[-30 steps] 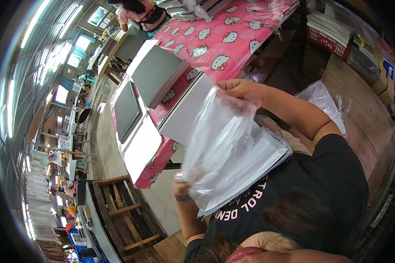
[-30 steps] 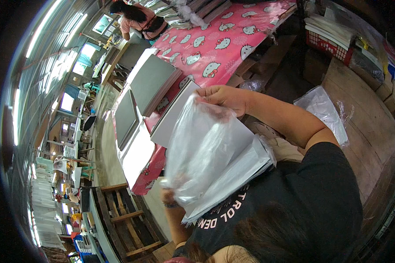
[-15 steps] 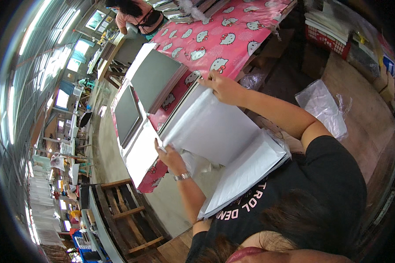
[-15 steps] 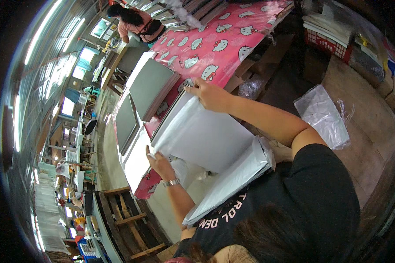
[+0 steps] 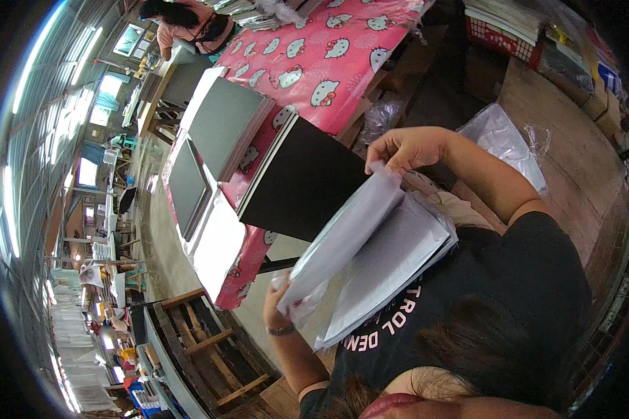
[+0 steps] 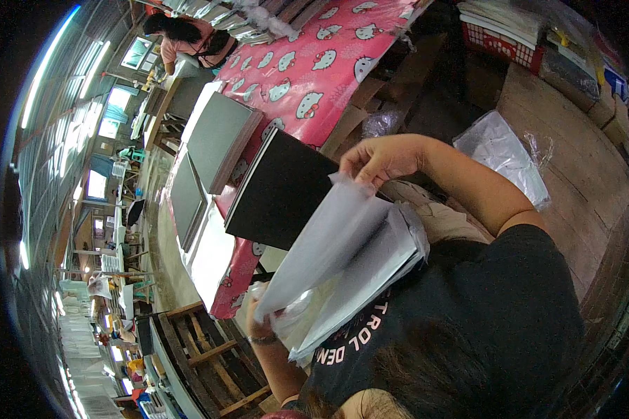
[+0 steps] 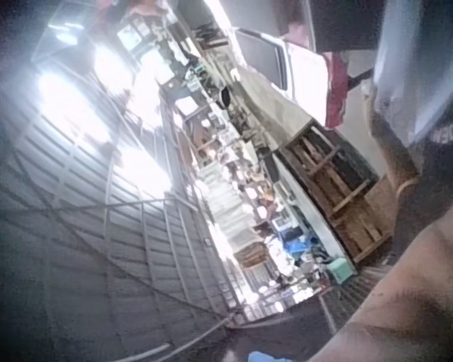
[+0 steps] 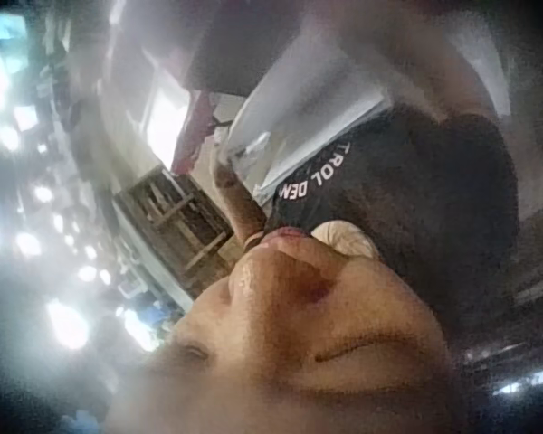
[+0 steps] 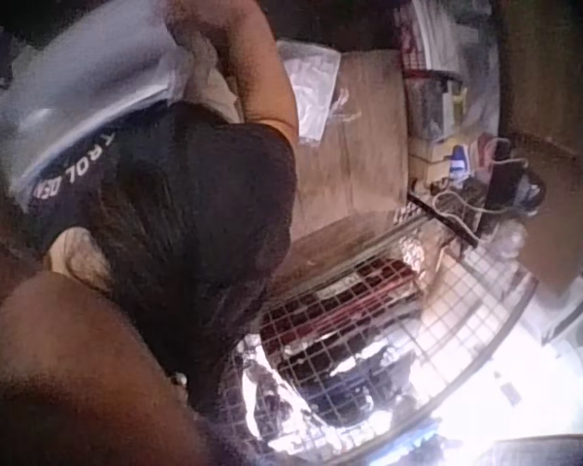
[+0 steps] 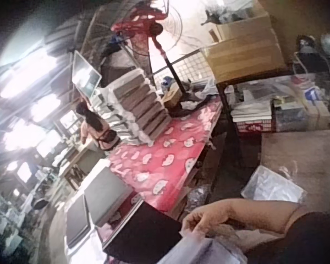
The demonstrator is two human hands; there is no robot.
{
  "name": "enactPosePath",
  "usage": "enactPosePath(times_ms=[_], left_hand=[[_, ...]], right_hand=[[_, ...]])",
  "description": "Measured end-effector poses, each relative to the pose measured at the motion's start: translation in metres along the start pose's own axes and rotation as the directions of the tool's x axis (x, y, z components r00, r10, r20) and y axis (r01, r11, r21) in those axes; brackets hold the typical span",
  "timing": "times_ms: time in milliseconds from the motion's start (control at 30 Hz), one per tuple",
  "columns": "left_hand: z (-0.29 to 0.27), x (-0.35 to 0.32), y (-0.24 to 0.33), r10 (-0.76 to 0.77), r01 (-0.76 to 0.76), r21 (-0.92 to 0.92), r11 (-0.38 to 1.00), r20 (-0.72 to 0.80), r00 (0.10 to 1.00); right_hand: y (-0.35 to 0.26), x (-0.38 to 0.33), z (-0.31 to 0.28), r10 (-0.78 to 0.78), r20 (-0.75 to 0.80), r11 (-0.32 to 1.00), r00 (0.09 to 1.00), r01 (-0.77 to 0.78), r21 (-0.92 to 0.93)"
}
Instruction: The person places black folders into individual plastic bags and stacks them on a table.
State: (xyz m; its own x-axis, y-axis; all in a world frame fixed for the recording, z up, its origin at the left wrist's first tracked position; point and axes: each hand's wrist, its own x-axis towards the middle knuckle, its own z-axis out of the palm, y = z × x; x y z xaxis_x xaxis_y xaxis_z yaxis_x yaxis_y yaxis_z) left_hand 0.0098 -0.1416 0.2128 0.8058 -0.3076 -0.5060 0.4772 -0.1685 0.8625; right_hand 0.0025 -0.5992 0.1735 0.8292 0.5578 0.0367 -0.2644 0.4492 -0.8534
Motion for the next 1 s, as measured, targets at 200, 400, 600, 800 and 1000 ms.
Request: enactPosePath(times_ms=[200,400,600,800,1000], left_hand=[[-0.019,0.082,-0.124,-0.206,0.209,-0.008,0.978,0.142,0.968],[-0.001,0.111,-0.167,-0.171,0.171,0.257,0.951,-0.024,0.985],[-0.011,0.090,-0.077,0.191,-0.197,0.315,0.928,0.048,0.980],[0.081,0.030,0.064,0.699,-0.675,-0.183,0.715,0.178,0.692],[0.099,0.021,0.084,0.785,-0.652,-0.547,0.526,0.015,0.620]], right_hand=[[0.112,-0.007,-0.085,0.329,-0.102,0.935,0.939,-0.309,0.174],[0.165,-0.006,-0.145,0.562,-0.223,0.807,0.797,-0.587,-0.067],[0.023,0.068,-0.064,0.448,0.006,0.423,0.894,-0.206,-0.883],[-0.017,0.122,0.110,-0.300,0.375,0.574,0.877,0.480,-0.663],[-0.052,0.123,0.105,-0.328,0.114,0.710,0.938,0.324,-0.625]])
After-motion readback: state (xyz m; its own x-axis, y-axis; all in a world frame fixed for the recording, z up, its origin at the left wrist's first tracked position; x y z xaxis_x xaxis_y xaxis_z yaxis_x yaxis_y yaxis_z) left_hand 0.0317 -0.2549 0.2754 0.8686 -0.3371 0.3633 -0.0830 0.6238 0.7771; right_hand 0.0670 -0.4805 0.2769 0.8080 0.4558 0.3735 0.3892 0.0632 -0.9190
